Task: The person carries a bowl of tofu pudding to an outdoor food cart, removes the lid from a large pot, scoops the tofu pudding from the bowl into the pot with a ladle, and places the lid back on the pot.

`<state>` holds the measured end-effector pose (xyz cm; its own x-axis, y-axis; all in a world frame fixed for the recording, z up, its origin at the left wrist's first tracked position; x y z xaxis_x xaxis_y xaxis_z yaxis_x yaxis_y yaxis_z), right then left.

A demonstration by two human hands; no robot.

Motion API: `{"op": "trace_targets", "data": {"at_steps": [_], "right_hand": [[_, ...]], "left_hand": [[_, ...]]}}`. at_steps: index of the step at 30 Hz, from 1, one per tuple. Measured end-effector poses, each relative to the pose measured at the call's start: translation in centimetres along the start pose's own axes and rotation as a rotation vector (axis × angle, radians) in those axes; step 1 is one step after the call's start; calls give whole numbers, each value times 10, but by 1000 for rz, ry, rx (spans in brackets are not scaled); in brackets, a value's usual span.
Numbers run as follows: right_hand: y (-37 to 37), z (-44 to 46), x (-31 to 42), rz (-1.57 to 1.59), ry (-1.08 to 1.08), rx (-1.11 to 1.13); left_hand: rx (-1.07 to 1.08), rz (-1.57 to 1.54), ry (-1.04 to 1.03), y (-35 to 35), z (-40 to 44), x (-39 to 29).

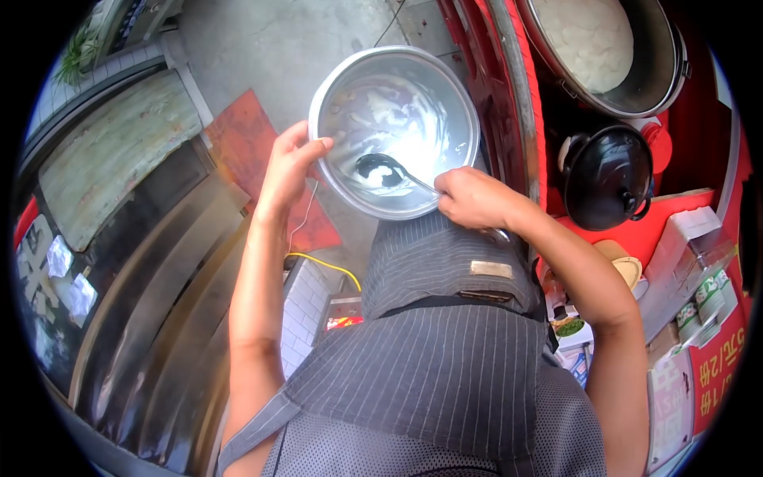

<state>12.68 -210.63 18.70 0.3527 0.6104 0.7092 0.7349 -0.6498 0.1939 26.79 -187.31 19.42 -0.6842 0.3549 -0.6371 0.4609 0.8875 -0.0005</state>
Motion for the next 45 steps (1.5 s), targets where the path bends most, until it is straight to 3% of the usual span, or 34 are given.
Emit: {"op": "trace_targets", "data": {"at_steps": [4, 6, 9, 12, 14, 16, 20, 29, 45], "right_hand": [[1, 5, 0, 107, -25, 55], [8, -1, 3, 320, -152, 167], [11, -3, -11, 449, -131, 195], [27, -13, -18, 411, -133, 149], [35, -18, -25, 304, -160, 145], [42, -18, -29, -64, 125, -74], [44, -29, -8, -415, 142, -107], [28, -22, -6, -545, 58, 23], [15, -16, 4, -56, 210, 23]], "left_hand": [[0, 15, 17, -1, 3, 2], [13, 23, 25, 1, 5, 1], [21, 46, 40, 0, 8, -5], [35, 107, 60, 5, 13, -18], [54, 150, 73, 13, 22, -22], [114, 177, 61, 16, 31, -25], [176, 217, 35, 13, 42, -37], [262, 279, 89, 10, 56, -46], [258, 236, 145, 14, 58, -36]]}}
Point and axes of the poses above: each hand's wrist, its own z-axis towards the middle knuckle, its own y-axis out of the back of the hand, x = y × z, the point moved 5 cm from there along z, towards the middle knuckle, and after that the axes turned 6 degrees about -z, right-handed, at the moved point
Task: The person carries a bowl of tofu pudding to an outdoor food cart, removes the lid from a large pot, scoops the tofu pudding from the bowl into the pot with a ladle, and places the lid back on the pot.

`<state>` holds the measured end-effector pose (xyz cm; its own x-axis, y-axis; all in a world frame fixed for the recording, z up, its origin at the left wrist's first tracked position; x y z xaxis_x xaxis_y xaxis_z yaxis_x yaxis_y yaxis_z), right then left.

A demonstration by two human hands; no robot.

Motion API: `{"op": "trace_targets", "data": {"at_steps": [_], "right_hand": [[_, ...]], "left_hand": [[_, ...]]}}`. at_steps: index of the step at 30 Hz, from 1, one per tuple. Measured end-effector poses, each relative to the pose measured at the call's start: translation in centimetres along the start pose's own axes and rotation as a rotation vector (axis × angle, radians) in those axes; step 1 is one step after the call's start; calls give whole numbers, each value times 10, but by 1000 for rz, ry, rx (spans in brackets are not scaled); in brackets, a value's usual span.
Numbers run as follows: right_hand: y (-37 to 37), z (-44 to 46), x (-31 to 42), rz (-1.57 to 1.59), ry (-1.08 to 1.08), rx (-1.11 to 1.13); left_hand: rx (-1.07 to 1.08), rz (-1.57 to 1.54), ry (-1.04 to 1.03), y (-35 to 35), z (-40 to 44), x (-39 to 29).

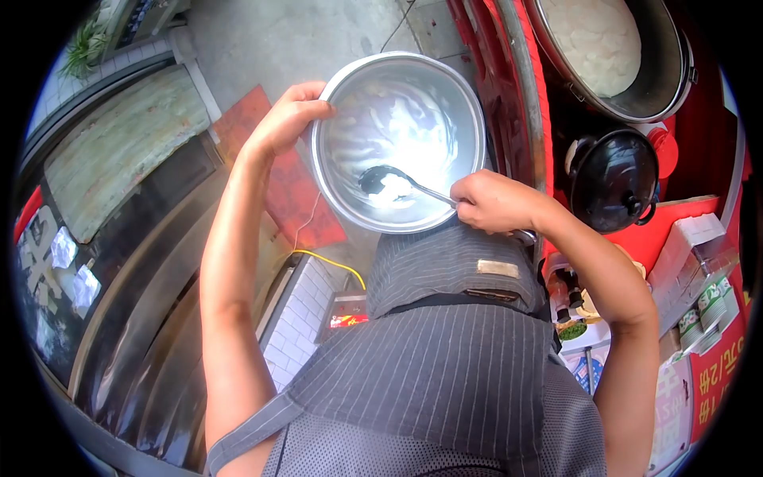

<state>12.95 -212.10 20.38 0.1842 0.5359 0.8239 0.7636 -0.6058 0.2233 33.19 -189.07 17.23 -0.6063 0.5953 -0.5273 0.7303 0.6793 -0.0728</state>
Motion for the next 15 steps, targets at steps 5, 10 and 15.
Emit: {"op": "trace_targets", "data": {"at_steps": [5, 10, 15], "right_hand": [[17, -42, -1, 623, -304, 193], [54, -109, -7, 912, -347, 7], [109, -181, -33, 919, -357, -399]], "left_hand": [[-60, -19, -47, -6, -8, 4], [-171, -61, -96, 0, -13, 22], [-259, -197, -126, -4, -11, 44]]}}
Point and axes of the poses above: each hand's wrist, its own z-axis towards the middle knuckle, its own y-axis out of the back of the hand, x = y × z, the point moved 5 cm from there along z, towards the middle knuckle, and after that the axes turned 6 degrees about -z, right-handed, at the moved point
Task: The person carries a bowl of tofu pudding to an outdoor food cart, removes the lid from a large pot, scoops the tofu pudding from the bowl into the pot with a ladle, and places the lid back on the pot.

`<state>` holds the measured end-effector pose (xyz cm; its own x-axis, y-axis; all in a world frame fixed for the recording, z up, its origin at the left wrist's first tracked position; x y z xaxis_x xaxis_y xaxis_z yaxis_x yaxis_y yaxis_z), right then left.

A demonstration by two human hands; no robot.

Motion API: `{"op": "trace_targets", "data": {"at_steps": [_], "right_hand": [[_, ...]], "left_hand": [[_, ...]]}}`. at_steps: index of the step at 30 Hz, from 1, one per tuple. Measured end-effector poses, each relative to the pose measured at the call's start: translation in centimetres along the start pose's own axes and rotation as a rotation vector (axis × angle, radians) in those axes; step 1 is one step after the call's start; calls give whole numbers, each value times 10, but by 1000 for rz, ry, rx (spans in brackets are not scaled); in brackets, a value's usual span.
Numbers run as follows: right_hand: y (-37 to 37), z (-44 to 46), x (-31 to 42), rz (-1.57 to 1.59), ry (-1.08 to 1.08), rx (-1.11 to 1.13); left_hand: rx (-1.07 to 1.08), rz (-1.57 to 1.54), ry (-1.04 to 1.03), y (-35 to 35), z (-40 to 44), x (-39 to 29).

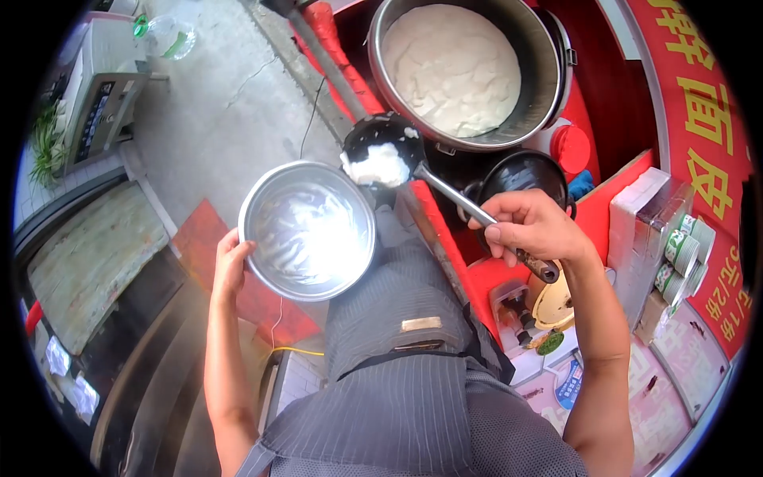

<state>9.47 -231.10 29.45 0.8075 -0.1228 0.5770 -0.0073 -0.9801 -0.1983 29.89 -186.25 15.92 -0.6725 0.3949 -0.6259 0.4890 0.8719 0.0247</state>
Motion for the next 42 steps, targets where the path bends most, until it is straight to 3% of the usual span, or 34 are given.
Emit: {"op": "trace_targets", "data": {"at_steps": [4, 10, 18, 20, 21, 24, 27, 34, 39, 42], "right_hand": [[71, -6, 19, -151, 57, -337], [145, 39, 8, -337, 25, -390], [131, 102, 5, -536, -22, -326], [117, 110, 15, -915, 2, -305], [111, 114, 17, -1122, 151, -369], [102, 123, 13, -1314, 282, -476], [100, 120, 13, -1407, 261, -547], [93, 88, 16, -1357, 292, -642], [84, 63, 20, -985, 220, -708], [75, 69, 15, -1096, 288, -773]], "left_hand": [[-77, -33, 7, 5, 2, 16], [-138, -67, 37, -1, 4, 25], [-143, -88, 51, -7, 4, 25], [-147, -82, 55, -6, 5, 25], [-138, -84, 50, -7, 6, 25], [-148, -100, 27, -15, 7, 18], [-123, -63, 41, -18, 7, 14], [-132, -106, 7, -37, 3, -1], [-116, -126, -16, -26, 7, 7], [-145, -132, -52, -34, 4, 0]]}}
Point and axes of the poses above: each hand's wrist, its own z-axis towards the middle knuckle, its own y-axis out of the back of the hand, x = y × z, the point moved 5 cm from there along z, towards the middle knuckle, and after that the axes turned 6 degrees about -z, right-handed, at the moved point
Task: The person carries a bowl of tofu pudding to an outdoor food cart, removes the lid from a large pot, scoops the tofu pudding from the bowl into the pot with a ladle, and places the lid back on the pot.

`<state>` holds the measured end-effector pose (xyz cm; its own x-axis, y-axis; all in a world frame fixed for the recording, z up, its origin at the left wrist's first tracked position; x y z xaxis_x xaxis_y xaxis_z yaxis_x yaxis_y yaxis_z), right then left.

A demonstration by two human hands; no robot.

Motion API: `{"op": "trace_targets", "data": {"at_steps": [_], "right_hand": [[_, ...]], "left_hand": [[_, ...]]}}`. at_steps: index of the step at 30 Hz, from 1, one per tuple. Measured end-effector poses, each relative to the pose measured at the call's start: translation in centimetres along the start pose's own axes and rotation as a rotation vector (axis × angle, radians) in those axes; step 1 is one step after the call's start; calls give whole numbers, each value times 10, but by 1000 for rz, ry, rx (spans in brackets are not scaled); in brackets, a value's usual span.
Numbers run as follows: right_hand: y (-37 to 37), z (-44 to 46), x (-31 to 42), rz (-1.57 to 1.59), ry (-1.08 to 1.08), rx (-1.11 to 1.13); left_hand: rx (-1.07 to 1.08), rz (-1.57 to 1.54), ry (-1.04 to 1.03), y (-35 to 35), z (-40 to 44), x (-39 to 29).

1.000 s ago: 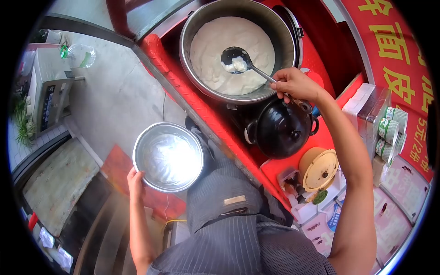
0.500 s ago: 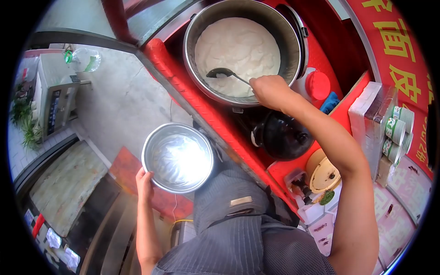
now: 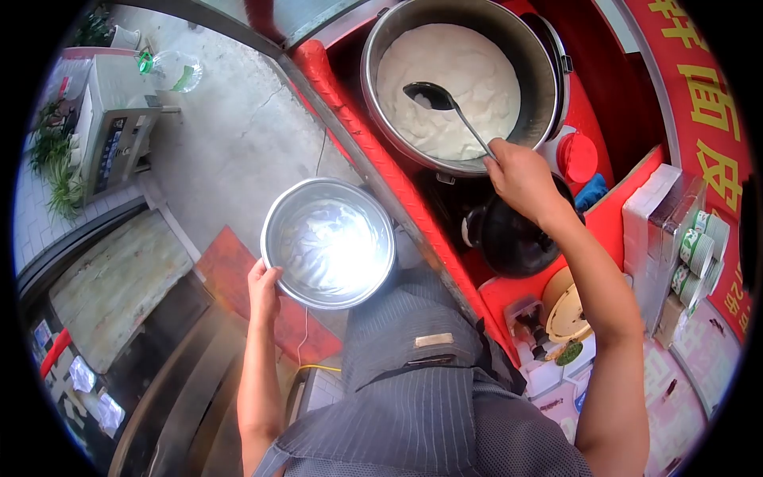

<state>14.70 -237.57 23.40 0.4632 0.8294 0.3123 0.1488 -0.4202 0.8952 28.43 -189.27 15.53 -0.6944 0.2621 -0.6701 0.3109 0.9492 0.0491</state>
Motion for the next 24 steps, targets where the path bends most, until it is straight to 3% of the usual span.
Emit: {"op": "trace_targets", "data": {"at_steps": [2, 4, 8, 16, 19, 24], "right_hand": [[-12, 3, 6, -59, 73, -48], [-34, 11, 10, -234, 99, 45], [-40, 15, 19, -270, 155, 17], [-15, -3, 22, -276, 58, -114], [25, -32, 51, 116, 39, -228], [9, -87, 114, 887, -56, 72]], "left_hand": [[13, -10, 0, -2, -1, 0], [21, -20, 1, -2, -3, 2], [25, -12, 9, 2, -2, 8], [21, -1, 9, -13, -13, -2], [10, 3, -5, -8, -18, -1], [-51, -62, -13, -10, -28, 0]]}}
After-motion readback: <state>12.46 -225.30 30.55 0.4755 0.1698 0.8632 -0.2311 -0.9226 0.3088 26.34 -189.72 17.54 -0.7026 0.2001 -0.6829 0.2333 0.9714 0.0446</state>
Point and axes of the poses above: each hand's wrist, its own z-axis towards the middle knuckle, its own y-axis out of the back of the hand, x = y × z, the point moved 5 cm from there along z, towards the middle knuckle, and after that the axes turned 6 degrees about -z, right-handed, at the moved point
